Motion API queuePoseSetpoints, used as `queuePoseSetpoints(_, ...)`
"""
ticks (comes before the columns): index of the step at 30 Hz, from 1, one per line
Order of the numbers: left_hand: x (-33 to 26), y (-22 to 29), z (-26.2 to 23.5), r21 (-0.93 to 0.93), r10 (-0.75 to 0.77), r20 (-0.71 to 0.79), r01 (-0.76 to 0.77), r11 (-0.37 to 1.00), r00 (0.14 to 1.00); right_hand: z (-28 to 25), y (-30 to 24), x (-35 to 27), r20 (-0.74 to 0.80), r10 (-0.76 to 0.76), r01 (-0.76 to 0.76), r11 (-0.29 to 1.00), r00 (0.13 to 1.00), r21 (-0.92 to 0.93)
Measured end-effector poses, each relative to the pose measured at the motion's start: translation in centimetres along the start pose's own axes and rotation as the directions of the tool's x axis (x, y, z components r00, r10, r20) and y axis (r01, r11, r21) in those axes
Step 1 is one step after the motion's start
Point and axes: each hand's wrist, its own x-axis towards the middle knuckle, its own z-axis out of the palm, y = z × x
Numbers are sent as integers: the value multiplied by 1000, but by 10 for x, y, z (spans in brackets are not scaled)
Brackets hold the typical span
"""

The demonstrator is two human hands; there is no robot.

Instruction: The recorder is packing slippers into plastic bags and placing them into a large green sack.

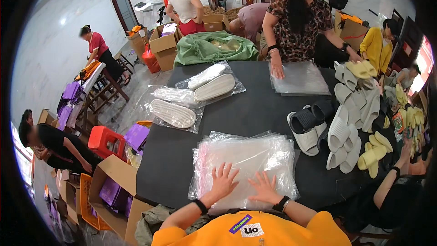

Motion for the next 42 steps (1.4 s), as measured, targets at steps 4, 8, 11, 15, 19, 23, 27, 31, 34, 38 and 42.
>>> queuePoseSetpoints(4,-76,0,4,-50,-287,27,288,956,958,16,9,4,13,-13,14,998,1000,-56)
queuePoseSetpoints(8,-121,-18,6,-144,-563,-53,552,821,824,25,12,4,-45,-28,26,999,999,-43)
queuePoseSetpoints(11,-136,-22,14,-403,-718,-10,655,640,696,25,12,5,-26,-24,23,998,999,-50)
queuePoseSetpoints(15,-139,-24,26,-512,-721,52,639,574,691,16,10,7,39,-2,5,997,999,-76)
queuePoseSetpoints(19,-132,-23,22,-405,-749,71,705,582,659,8,8,9,69,18,-13,997,997,-73)
queuePoseSetpoints(23,-133,-27,24,-385,-751,41,705,596,658,-4,4,12,111,30,-21,996,993,-83)
queuePoseSetpoints(27,-145,-28,41,-450,-810,-103,699,556,577,-6,-5,21,154,-9,34,987,988,-158)
queuePoseSetpoints(31,-149,2,28,-453,-881,-277,757,471,383,-17,-8,17,216,26,9,987,976,-159)
queuePoseSetpoints(34,-188,37,25,-483,-949,-232,821,304,215,-17,-7,18,199,-22,59,982,980,-181)
queuePoseSetpoints(38,-267,78,57,-654,-999,-33,757,4,-23,-19,-2,25,224,-64,120,962,973,-245)
queuePoseSetpoints(42,-320,128,77,-675,-964,124,692,-256,-235,-23,7,32,224,-133,183,958,966,-221)
